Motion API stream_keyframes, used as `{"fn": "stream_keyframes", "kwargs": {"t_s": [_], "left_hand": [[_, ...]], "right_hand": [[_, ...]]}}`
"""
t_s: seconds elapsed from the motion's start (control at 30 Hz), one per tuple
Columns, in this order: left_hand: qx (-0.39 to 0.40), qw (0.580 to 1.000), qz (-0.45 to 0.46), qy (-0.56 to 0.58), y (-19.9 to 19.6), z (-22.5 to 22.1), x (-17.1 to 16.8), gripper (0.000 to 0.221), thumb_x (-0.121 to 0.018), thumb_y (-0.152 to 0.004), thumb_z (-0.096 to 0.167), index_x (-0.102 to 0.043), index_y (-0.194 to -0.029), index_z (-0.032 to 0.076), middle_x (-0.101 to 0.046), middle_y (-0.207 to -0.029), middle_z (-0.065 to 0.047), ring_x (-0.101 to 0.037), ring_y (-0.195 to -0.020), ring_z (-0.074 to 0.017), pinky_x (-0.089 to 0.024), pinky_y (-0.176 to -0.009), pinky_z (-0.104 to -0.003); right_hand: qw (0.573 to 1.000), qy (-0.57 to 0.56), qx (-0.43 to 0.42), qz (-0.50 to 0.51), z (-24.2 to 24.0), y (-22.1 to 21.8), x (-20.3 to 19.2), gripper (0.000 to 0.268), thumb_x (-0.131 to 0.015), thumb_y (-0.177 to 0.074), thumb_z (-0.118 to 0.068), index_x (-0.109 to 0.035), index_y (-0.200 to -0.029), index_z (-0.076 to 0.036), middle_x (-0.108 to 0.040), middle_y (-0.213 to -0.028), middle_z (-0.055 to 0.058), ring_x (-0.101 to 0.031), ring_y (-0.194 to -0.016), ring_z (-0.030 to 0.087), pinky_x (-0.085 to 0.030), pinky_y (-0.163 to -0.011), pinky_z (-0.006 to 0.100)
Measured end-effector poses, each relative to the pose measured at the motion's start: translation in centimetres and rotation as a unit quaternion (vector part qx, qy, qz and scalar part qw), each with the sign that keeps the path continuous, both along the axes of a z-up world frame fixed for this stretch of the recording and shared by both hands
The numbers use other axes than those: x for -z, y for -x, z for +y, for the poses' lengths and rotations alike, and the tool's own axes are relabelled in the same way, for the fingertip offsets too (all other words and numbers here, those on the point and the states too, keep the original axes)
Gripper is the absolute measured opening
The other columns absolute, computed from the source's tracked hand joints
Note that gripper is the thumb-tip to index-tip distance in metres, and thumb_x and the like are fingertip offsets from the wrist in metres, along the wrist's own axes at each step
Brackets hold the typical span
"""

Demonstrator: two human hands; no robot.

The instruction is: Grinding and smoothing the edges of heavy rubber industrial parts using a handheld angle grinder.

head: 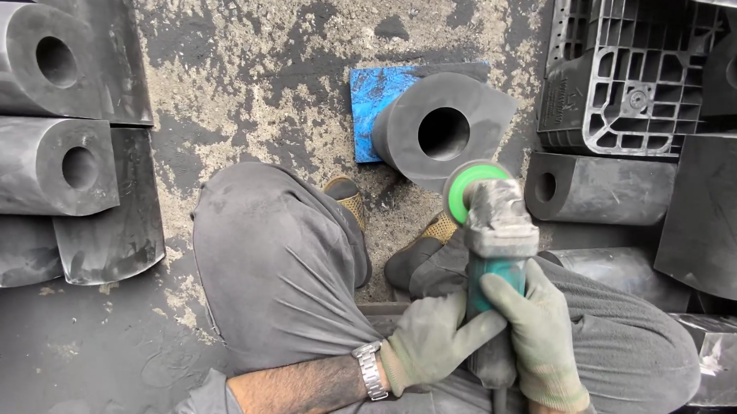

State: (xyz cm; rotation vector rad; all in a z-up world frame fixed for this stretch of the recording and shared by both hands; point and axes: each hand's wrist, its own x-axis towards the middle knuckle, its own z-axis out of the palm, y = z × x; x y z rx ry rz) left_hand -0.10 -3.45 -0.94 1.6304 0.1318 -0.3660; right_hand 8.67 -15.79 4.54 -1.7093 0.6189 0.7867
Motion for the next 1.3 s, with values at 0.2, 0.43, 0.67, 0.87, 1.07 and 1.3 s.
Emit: {"fn": "stream_keyframes", "kwargs": {"t_s": [0.2,0.43,0.67,0.87,1.07,1.3], "left_hand": [[0.017,0.998,0.063,-0.019,1.5,0.2,-0.6,0.054,-0.06,-0.1,0.056,-0.064,-0.097,0.002,-0.068,-0.078,-0.023,-0.071,-0.073,-0.0391,-0.055,-0.065,-0.049],[0.068,0.993,0.08,0.056,2.0,0.5,-2.3,0.064,-0.068,-0.087,0.062,-0.068,-0.107,0.001,-0.072,-0.087,-0.022,-0.074,-0.081,-0.0363,-0.059,-0.074,-0.045],[0.074,0.992,0.069,0.077,1.5,-0.2,-1.9,0.066,-0.065,-0.087,0.065,-0.069,-0.108,0.003,-0.074,-0.092,-0.017,-0.075,-0.085,-0.0331,-0.06,-0.079,-0.042],[0.058,0.993,0.093,0.041,2.8,-1.9,0.7,0.069,-0.059,-0.091,0.068,-0.068,-0.104,0.001,-0.071,-0.085,-0.019,-0.074,-0.078,-0.0348,-0.058,-0.071,-0.044],[0.037,0.994,0.097,0.024,2.4,-1.9,1.0,0.073,-0.051,-0.097,0.071,-0.064,-0.097,-0.001,-0.069,-0.08,-0.022,-0.072,-0.075,-0.0363,-0.057,-0.066,-0.047],[-0.043,0.993,0.085,0.074,1.8,-0.3,0.0,0.072,-0.05,-0.098,0.069,-0.062,-0.104,-0.001,-0.069,-0.086,-0.021,-0.071,-0.081,-0.0365,-0.057,-0.072,-0.047]], "right_hand": [[1.0,0.003,-0.019,0.007,-1.1,1.7,0.3,0.043,-0.071,-0.085,-0.019,-0.067,-0.123,-0.002,-0.071,-0.101,0.004,-0.063,-0.085,0.01,-0.053,-0.077,0.027],[1.0,-0.017,0.002,0.016,-3.7,4.4,-0.2,0.048,-0.074,-0.084,-0.017,-0.065,-0.128,0.0,-0.069,-0.099,0.007,-0.061,-0.08,0.015,-0.053,-0.07,0.032],[0.993,-0.084,0.054,0.065,-5.8,3.7,2.1,0.04,-0.062,-0.101,-0.025,-0.068,-0.114,0.012,-0.072,-0.095,0.017,-0.066,-0.077,0.022,-0.055,-0.067,0.035],[0.993,-0.078,0.07,0.052,-2.2,2.0,1.3,0.038,-0.059,-0.098,-0.026,-0.065,-0.118,0.006,-0.074,-0.1,0.017,-0.072,-0.085,0.023,-0.059,-0.077,0.036],[0.995,-0.055,0.067,0.039,-2.0,1.8,1.9,0.039,-0.059,-0.097,-0.025,-0.066,-0.121,0.005,-0.074,-0.101,0.015,-0.071,-0.085,0.021,-0.058,-0.076,0.035],[0.998,-0.032,0.011,0.057,0.9,0.3,1.1,0.037,-0.064,-0.094,-0.02,-0.068,-0.122,0.004,-0.072,-0.104,0.008,-0.064,-0.085,0.013,-0.054,-0.075,0.03]]}}
